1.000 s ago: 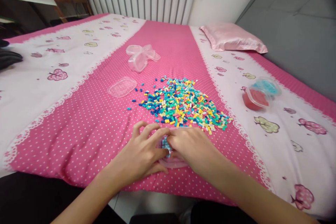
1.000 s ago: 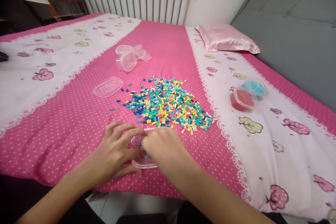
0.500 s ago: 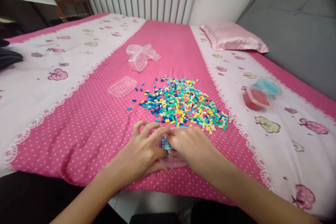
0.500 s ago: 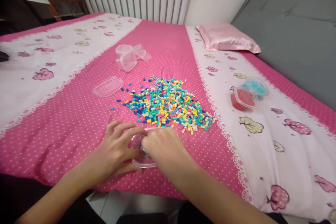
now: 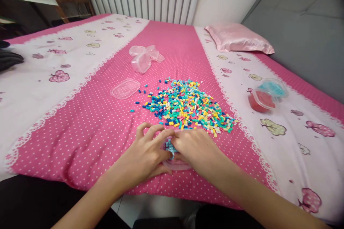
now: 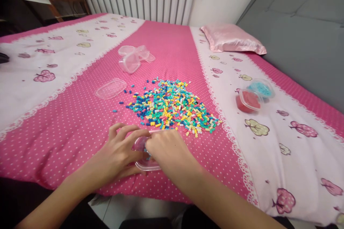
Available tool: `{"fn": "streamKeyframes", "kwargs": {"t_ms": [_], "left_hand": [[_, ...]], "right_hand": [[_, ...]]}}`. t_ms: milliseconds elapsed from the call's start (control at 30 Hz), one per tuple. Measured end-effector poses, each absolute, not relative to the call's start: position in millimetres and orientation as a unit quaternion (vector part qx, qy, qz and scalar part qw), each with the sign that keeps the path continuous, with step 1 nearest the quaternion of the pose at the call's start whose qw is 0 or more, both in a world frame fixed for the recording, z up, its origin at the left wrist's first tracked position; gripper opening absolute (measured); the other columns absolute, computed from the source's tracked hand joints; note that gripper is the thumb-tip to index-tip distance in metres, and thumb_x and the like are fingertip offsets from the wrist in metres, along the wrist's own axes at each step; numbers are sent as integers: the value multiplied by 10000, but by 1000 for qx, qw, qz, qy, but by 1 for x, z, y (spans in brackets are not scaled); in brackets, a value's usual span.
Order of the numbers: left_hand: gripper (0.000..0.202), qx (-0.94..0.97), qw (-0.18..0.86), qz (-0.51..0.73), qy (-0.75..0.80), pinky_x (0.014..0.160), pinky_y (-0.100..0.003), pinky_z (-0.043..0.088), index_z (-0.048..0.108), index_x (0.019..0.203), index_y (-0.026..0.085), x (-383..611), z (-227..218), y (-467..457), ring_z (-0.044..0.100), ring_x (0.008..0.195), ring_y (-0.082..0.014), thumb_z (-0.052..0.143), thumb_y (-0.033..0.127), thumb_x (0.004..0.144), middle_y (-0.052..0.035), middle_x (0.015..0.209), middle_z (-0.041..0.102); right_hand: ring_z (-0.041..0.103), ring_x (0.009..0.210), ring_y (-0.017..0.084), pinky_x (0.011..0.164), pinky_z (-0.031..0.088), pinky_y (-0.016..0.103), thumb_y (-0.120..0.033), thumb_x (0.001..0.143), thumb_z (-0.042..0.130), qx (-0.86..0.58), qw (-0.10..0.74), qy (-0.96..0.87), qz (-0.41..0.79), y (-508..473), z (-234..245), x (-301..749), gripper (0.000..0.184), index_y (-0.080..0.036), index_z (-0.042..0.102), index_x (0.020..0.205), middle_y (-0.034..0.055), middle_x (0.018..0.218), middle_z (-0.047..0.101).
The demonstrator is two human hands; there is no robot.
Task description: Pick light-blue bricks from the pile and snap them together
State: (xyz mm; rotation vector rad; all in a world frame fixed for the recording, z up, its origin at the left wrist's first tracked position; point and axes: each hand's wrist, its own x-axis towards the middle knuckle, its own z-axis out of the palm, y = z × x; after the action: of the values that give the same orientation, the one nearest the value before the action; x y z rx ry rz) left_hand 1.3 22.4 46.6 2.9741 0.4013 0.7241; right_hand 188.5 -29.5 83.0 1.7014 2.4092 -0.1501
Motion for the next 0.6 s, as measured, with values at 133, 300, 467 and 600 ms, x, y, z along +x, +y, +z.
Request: {"fn": "streamKeyframes", "kwargs": {"t_ms": [133,300,467,600], "left_hand": [[266,961,33,243,129,1097,-489,220,755,834,242,1,47,22,487,1218,-315,781,502,885,-82,1364,620],[218,960,32,246,129,1083,-492,225,763,863,249,0,48,22,484,1206,-316,779,463,899,-85,1362,620],[224,959,44,245,132,1079,-496,219,763,915,257,-1,47,23,473,1223,-314,741,480,925,-90,1378,601],[195,963,78,216,137,1082,-512,195,757,925,285,-4,48,24,427,1283,-321,742,479,920,-76,1439,554]], "right_hand": [[760,813,227,567,444,281,-192,903,741,573,96,812,-52,-30,86,188,105,-191,790,995,90,1015,808],[764,798,226,555,431,280,-211,900,757,576,98,810,-54,-29,88,188,99,-183,788,990,90,999,810],[771,812,238,553,434,307,-210,910,749,575,90,812,-54,-30,90,189,120,-193,788,1022,72,1013,811],[769,792,240,541,430,320,-206,878,787,576,85,811,-53,-31,90,190,144,-194,791,1021,62,1000,811]]}}
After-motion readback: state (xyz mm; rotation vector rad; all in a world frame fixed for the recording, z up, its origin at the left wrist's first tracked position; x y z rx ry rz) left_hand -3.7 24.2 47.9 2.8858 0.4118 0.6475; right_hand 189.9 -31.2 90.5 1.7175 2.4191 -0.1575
